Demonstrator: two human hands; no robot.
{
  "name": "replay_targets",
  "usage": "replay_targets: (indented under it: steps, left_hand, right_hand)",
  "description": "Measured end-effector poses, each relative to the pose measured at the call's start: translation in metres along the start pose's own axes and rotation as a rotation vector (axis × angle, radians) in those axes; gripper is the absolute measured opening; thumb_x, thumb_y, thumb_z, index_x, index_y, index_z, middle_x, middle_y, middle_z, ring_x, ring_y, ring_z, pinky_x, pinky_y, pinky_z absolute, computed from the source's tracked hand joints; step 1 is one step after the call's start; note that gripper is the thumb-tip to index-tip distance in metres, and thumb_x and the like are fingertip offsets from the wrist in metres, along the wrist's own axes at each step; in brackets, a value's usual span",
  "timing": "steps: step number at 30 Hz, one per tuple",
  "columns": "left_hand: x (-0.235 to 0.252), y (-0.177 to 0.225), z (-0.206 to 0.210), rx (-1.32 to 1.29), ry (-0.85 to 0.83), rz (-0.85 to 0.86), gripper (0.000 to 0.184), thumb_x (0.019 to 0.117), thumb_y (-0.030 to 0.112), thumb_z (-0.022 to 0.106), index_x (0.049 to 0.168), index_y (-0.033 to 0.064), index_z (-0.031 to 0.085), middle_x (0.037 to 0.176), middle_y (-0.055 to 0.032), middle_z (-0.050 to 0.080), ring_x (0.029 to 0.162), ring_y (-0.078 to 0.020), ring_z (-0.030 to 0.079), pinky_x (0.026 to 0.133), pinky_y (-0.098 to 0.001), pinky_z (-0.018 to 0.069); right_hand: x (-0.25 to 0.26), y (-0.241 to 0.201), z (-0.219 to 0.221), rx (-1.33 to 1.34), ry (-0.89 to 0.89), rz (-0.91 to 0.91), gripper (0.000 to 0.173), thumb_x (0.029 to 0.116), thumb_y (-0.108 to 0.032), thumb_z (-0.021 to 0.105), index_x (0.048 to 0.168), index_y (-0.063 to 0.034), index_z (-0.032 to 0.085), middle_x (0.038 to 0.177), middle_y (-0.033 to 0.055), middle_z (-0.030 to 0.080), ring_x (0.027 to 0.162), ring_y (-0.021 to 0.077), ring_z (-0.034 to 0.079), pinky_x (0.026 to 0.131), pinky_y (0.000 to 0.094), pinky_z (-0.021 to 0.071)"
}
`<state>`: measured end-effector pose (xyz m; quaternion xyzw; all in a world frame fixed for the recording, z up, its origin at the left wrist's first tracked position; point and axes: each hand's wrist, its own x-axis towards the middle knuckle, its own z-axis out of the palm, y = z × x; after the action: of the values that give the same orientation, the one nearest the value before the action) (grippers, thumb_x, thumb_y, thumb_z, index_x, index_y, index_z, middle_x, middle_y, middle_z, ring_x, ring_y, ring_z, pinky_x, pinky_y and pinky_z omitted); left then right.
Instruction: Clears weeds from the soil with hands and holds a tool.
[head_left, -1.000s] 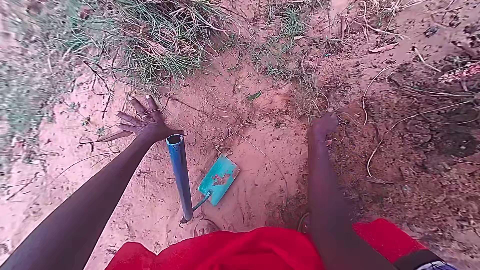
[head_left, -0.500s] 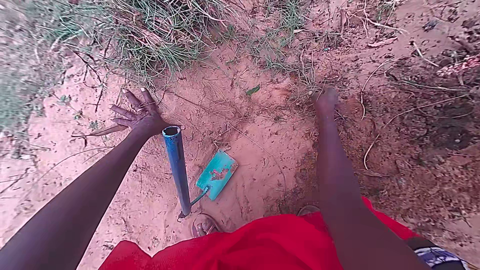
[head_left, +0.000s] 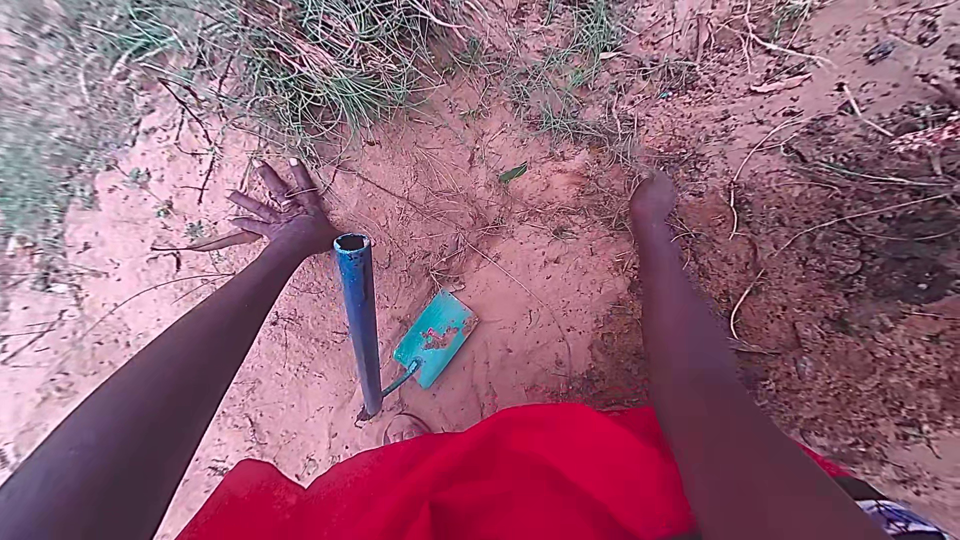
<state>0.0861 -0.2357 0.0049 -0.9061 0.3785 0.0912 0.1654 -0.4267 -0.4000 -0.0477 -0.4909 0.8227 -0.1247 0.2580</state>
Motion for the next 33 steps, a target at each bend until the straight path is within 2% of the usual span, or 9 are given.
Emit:
replay_targets:
  steps: [8, 10, 13, 15, 17, 20, 23, 27, 33]
  left_hand:
    - [0.006, -0.002, 0.002, 0.001, 0.003, 0.013, 0.173, 0.0442, 0.067, 0.095, 0.162, 0.0257, -0.024, 0.164, -0.0212, -0.036, 0.148, -0.0622, -0.022, 0.102, -0.0930, 0.0061]
    - [0.005, -0.004, 0.005, 0.004, 0.000, 0.014, 0.173, 0.0430, 0.069, 0.094, 0.162, 0.0265, -0.024, 0.163, -0.0213, -0.036, 0.148, -0.0614, -0.023, 0.103, -0.0921, 0.0059]
    - [0.008, -0.005, 0.009, -0.042, 0.037, 0.034, 0.175, 0.0378, 0.070, 0.095, 0.164, 0.0270, -0.020, 0.164, -0.0213, -0.036, 0.148, -0.0613, -0.022, 0.104, -0.0911, 0.0042]
    - [0.010, -0.009, 0.015, -0.040, 0.064, 0.033, 0.177, 0.0338, 0.070, 0.094, 0.164, 0.0299, -0.018, 0.165, -0.0207, -0.034, 0.149, -0.0618, -0.020, 0.104, -0.0906, 0.0061]
    - [0.000, -0.005, 0.004, -0.039, 0.024, 0.035, 0.174, 0.0393, 0.069, 0.095, 0.164, 0.0267, -0.018, 0.165, -0.0223, -0.034, 0.148, -0.0625, -0.020, 0.106, -0.0898, 0.0051]
    - [-0.012, -0.001, -0.009, -0.061, -0.011, 0.057, 0.173, 0.0404, 0.069, 0.096, 0.165, 0.0234, -0.016, 0.164, -0.0239, -0.035, 0.148, -0.0631, -0.021, 0.104, -0.0908, 0.0051]
    - [-0.012, -0.001, -0.011, -0.064, -0.021, 0.056, 0.174, 0.0398, 0.068, 0.097, 0.165, 0.0221, -0.015, 0.163, -0.0245, -0.036, 0.147, -0.0647, -0.020, 0.103, -0.0914, 0.0053]
    - [-0.016, 0.004, -0.016, -0.053, -0.043, 0.033, 0.173, 0.0433, 0.065, 0.097, 0.164, 0.0214, -0.018, 0.162, -0.0231, -0.038, 0.147, -0.0631, -0.022, 0.106, -0.0894, 0.0039]
    - [-0.020, 0.002, -0.020, -0.092, -0.048, 0.036, 0.172, 0.0450, 0.057, 0.101, 0.164, 0.0179, -0.017, 0.163, -0.0243, -0.035, 0.149, -0.0622, -0.019, 0.105, -0.0895, 0.0078]
  right_hand:
    - [-0.076, 0.026, -0.006, 0.331, 0.337, -0.001, 0.038, 0.1084, -0.019, 0.046, 0.135, 0.0038, 0.061, 0.131, 0.0272, 0.065, 0.127, 0.0348, 0.061, 0.110, 0.0499, 0.0435]
    - [-0.082, 0.027, 0.001, 0.395, 0.294, 0.028, 0.041, 0.1088, -0.024, 0.051, 0.138, 0.0043, 0.058, 0.134, 0.0274, 0.063, 0.127, 0.0348, 0.060, 0.111, 0.0489, 0.0441]
    - [-0.062, 0.018, -0.001, 0.418, 0.167, 0.017, 0.050, 0.0973, -0.018, 0.069, 0.140, 0.0020, 0.054, 0.135, 0.0265, 0.061, 0.128, 0.0357, 0.058, 0.109, 0.0515, 0.0455]
    - [-0.041, 0.016, 0.003, 0.356, 0.034, -0.050, 0.048, 0.0953, -0.008, 0.062, 0.142, -0.0009, 0.054, 0.137, 0.0263, 0.060, 0.128, 0.0372, 0.058, 0.107, 0.0557, 0.0467]
    - [-0.002, 0.012, 0.016, 0.331, -0.020, -0.149, 0.040, 0.0978, -0.008, 0.058, 0.137, -0.0022, 0.061, 0.133, 0.0255, 0.063, 0.123, 0.0367, 0.061, 0.103, 0.0572, 0.0491]
    - [0.032, -0.013, 0.012, 0.159, 0.074, -0.153, 0.049, 0.0975, -0.013, 0.060, 0.146, -0.0101, 0.058, 0.137, 0.0234, 0.064, 0.128, 0.0398, 0.061, 0.106, 0.0608, 0.0460]
    - [0.047, -0.030, 0.011, 0.056, 0.091, -0.269, 0.046, 0.1004, -0.017, 0.061, 0.144, -0.0036, 0.057, 0.139, 0.0265, 0.061, 0.133, 0.0409, 0.057, 0.112, 0.0578, 0.0421]
    - [0.073, -0.043, 0.026, 0.005, 0.153, -0.280, 0.043, 0.0985, -0.023, 0.057, 0.141, -0.0167, 0.064, 0.132, 0.0203, 0.068, 0.126, 0.0392, 0.063, 0.102, 0.0645, 0.0464]
    - [0.074, -0.064, 0.016, -0.166, 0.058, -0.255, 0.033, 0.1005, -0.013, 0.056, 0.130, 0.0017, 0.062, 0.135, 0.0309, 0.060, 0.128, 0.0463, 0.058, 0.103, 0.0638, 0.0468]
